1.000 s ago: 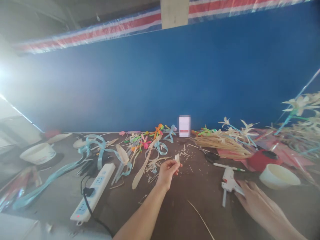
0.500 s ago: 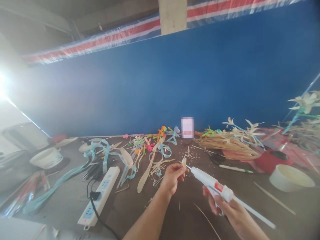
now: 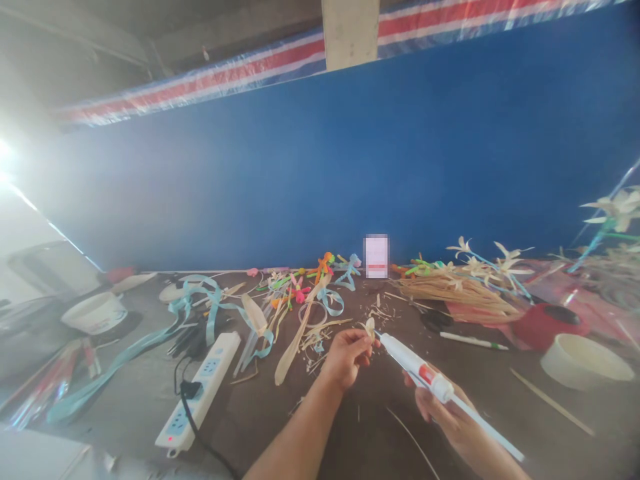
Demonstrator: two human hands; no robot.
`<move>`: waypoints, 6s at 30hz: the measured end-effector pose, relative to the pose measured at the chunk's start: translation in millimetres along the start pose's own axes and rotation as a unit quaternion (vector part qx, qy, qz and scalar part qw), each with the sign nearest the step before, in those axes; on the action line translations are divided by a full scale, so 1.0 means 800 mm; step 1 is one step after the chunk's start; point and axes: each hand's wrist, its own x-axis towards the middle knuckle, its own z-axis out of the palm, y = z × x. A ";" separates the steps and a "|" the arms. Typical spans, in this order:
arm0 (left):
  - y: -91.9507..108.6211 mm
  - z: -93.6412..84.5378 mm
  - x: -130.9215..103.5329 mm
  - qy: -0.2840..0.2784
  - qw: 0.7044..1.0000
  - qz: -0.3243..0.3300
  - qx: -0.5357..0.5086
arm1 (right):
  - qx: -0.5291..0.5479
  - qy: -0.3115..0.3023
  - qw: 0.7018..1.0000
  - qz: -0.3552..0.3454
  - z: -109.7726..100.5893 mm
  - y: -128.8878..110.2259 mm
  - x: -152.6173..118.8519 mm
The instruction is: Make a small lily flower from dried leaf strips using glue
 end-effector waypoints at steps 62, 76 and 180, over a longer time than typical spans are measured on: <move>-0.006 0.000 0.001 -0.024 0.997 0.013 0.066 | -0.021 0.104 0.994 0.008 -0.007 0.016 -0.017; -0.006 -0.001 0.001 -0.036 0.998 0.016 0.051 | -0.062 0.077 0.995 0.007 -0.013 0.024 -0.016; -0.006 -0.001 0.003 -0.027 0.999 -0.030 0.036 | -0.467 -0.105 0.847 -0.234 -0.033 -0.006 -0.015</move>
